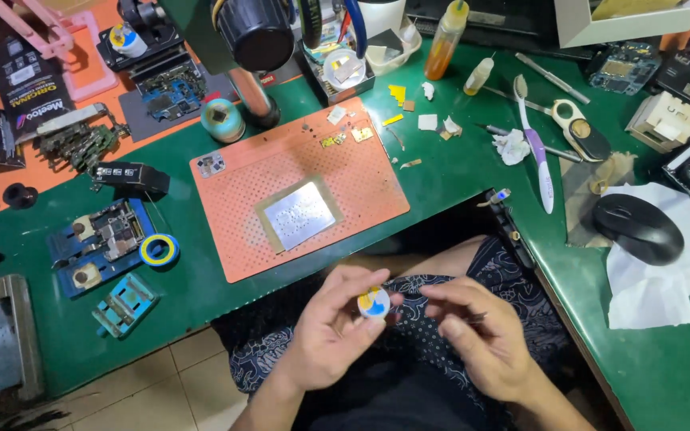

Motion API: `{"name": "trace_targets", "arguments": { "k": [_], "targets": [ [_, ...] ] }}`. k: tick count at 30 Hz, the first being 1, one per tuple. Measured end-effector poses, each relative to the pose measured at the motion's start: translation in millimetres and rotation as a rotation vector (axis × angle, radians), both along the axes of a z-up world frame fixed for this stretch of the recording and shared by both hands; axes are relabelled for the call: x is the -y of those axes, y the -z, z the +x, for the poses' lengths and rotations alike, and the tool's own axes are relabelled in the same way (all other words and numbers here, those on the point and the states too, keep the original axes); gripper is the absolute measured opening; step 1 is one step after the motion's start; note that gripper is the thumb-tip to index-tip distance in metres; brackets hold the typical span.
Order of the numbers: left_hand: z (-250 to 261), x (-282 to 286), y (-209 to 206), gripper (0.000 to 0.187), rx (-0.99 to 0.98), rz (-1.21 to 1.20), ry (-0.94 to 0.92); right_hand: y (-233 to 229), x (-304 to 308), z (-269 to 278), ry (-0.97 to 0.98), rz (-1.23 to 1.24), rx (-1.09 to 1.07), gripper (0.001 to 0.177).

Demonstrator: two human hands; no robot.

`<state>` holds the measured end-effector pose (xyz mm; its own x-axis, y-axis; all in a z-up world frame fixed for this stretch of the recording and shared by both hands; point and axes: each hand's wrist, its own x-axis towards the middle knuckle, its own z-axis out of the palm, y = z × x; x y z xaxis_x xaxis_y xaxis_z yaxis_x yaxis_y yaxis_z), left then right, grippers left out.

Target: The person retrieves a small electronic component from a box and places it on a workbench. They then peel a protective film from a metal plate and apply adhesive to it using tweezers. Finally, they use the tweezers to position the component onto the adhesive-covered plate.

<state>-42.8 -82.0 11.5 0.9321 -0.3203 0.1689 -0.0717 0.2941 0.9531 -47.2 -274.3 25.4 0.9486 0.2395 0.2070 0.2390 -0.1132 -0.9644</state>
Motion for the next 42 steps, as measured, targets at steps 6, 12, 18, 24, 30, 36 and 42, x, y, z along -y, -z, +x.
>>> {"name": "trace_targets", "arguments": {
  "k": [6,12,18,24,30,36,42],
  "targets": [
    [-16,8,7,0.036,0.2,0.371,-0.378,3,-16,1,-0.088,-0.217,-0.154,0.032],
    [-11,6,14,0.032,0.269,0.37,-0.353,-2,-19,7,-0.035,-0.281,-0.058,0.028],
    [-3,7,19,0.026,-0.143,0.21,-0.234,-3,-20,21,-0.142,-0.43,0.364,0.028],
    [16,4,17,0.036,-0.326,0.397,-0.139,-5,-16,31,-0.416,-0.572,0.477,0.029],
    [29,-12,17,0.053,-0.439,0.474,-0.068,-12,-6,47,-0.218,-0.672,0.528,0.024],
    [17,-15,31,0.044,-0.246,0.049,-0.158,9,8,100,0.273,-1.347,0.242,0.034],
    [11,-14,34,0.04,-0.374,-0.167,-0.148,-13,-4,97,0.279,-1.212,0.164,0.046]
  ]
}}
